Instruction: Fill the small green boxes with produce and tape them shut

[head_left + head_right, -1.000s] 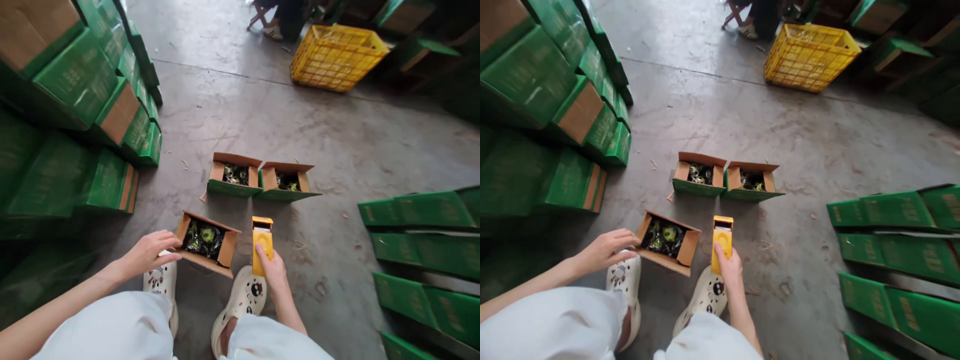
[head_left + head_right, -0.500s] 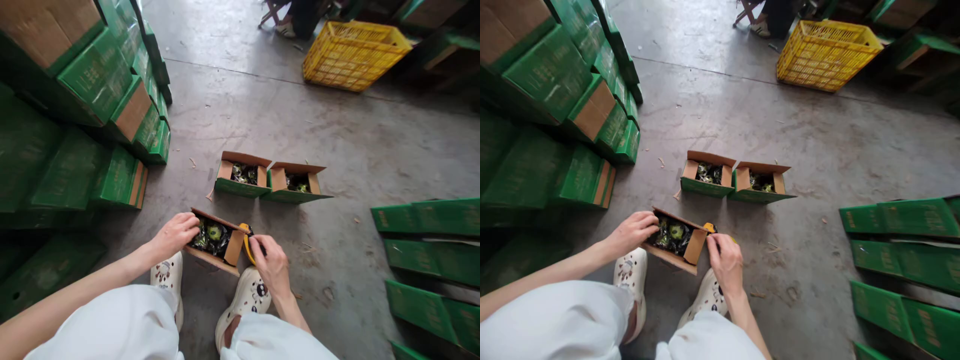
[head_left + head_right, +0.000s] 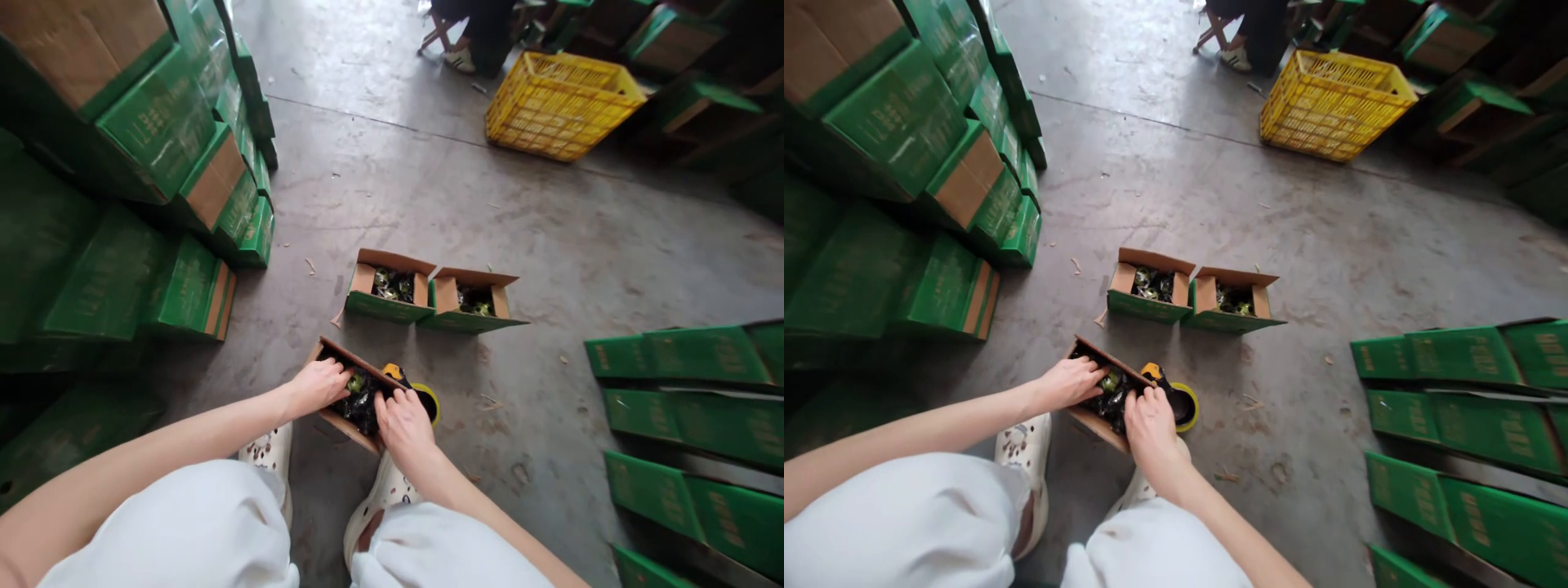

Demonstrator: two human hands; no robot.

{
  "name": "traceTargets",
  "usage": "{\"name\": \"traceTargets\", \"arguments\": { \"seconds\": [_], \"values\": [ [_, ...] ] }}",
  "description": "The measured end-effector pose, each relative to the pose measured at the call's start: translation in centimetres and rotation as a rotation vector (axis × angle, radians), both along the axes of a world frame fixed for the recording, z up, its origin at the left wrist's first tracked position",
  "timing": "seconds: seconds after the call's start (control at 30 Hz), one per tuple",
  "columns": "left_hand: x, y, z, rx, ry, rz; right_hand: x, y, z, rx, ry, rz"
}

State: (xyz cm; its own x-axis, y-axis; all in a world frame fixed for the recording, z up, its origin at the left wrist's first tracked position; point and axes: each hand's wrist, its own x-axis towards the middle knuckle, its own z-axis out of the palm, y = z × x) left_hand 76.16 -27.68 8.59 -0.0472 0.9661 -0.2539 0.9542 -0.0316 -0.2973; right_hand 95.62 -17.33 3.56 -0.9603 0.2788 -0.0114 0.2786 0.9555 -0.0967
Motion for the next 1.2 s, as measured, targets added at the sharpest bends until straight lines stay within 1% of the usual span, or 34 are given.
{"name": "traceTargets", "arguments": {
  "seconds": [0.07,0.1,0.2,0.27,0.33,0.4,0.47,0.57,0.7,0.83,0.93,1.0,1.1,1.17,1.2],
  "values": [
    [0.4,0.5,-0.2,0.005,0.011,0.039,-0.9,-0.7,-0.7,0.02,-0.01,-0.023],
    [0.6,0.7,-0.3,0.006,0.015,0.057,-1.4,-0.9,-1.0,-0.001,-0.026,-0.041],
    [0.8,1.1,-0.7,0.0,0.015,0.086,-2.5,-0.7,-1.6,-0.159,-0.034,-0.108],
    [0.9,1.2,-1.1,0.011,0.026,0.087,-2.5,-0.2,-1.8,-0.266,0.034,-0.154],
    [0.9,1.3,-1.4,0.034,0.047,0.076,-2.5,0.1,-1.7,-0.344,0.077,-0.231],
    [1.0,1.4,-1.6,0.055,0.068,0.068,-2.6,-0.1,-1.5,-0.402,0.055,-0.31],
    [1.1,1.5,-1.6,0.062,0.084,0.074,-2.7,-0.5,-1.2,-0.434,0.031,-0.349],
    [1.2,1.6,-1.4,0.066,0.083,0.078,-2.2,-0.8,-1.0,-0.438,0.035,-0.346],
    [1.1,1.5,-1.5,0.09,0.057,0.057,-1.4,0.0,-0.8,-0.427,0.002,-0.352],
    [1.0,1.5,-1.8,0.104,0.045,0.061,-2.8,1.0,-0.3,-0.549,-0.108,-0.439],
    [1.1,1.3,-1.7,0.113,0.05,0.056,-3.5,1.1,-0.1,-0.604,-0.109,-0.5],
    [1.2,1.3,-1.5,0.122,0.056,0.059,-3.2,0.9,-0.3,-0.606,-0.071,-0.482],
    [1.4,1.4,-1.4,0.114,0.048,0.077,-1.9,0.5,-0.8,-0.599,-0.015,-0.382],
    [1.7,1.6,-1.6,0.073,0.01,0.05,-0.9,0.7,-1.2,-0.609,-0.022,-0.291],
    [1.9,1.7,-1.9,0.044,-0.018,0.013,-0.5,0.9,-1.4,-0.617,-0.04,-0.257]
  ]
}}
